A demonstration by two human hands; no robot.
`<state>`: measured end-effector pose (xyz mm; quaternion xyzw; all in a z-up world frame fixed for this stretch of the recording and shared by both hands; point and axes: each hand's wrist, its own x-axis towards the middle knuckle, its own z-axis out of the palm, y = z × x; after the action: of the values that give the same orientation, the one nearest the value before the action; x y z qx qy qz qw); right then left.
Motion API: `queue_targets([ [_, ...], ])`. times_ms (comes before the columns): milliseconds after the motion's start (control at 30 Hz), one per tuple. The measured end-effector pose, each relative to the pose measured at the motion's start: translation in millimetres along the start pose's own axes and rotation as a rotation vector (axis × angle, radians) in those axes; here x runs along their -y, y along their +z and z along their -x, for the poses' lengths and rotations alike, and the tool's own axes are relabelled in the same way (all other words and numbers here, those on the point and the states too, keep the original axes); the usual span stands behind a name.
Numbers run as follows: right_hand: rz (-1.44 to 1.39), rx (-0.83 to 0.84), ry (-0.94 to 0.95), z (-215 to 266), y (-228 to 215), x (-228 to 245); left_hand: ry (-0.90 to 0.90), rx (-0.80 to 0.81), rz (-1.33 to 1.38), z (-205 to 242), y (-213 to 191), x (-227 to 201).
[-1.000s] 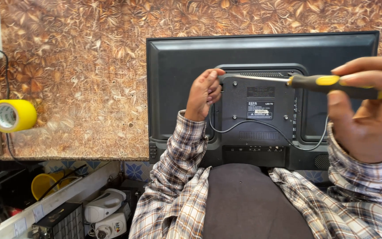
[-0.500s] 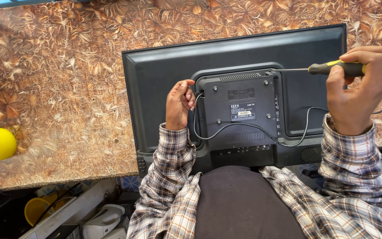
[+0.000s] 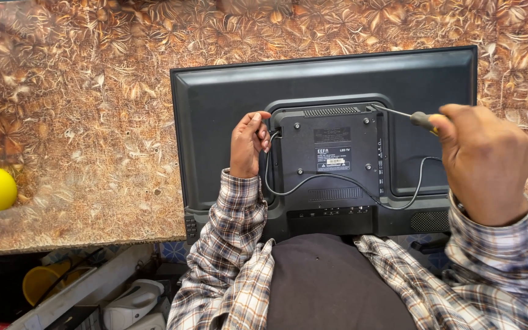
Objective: The person sits on a stool and uses a screwdriver to remove screws from the back panel of a television set resting on their lap. They systematically unscrew multiple fasteners around the central cover and along the bottom edge of the TV's rear casing.
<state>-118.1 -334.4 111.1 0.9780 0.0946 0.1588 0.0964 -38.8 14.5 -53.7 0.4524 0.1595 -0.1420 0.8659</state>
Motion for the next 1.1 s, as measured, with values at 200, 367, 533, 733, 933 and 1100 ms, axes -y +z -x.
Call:
queue_targets([
  [200, -0.326, 0.117, -0.256, -27, -25, -12, 0.207, -0.098, -0.287, 4, 14, 2],
  [367, -0.093, 0.013, -0.138, -27, -3, -24, 0.275, 0.297, -1.069, 43, 77, -38],
  [533, -0.407, 0.033, -0.32, -45, -25, -8, 0.45, 0.558, -1.496, 21, 132, 6],
  [733, -0.067, -0.025, -0.226, -53, -13, -11, 0.685, 0.645, -1.491, -72, 166, 81],
  [933, -0.401, 0.039, -0.438, -61, -16, -10, 0.769, 0.819, -1.303, -87, 183, 66],
  [1100, -0.139, -0.056, -0.294, -60, -3, -18, 0.85, 0.895, -1.199, -81, 188, 50],
])
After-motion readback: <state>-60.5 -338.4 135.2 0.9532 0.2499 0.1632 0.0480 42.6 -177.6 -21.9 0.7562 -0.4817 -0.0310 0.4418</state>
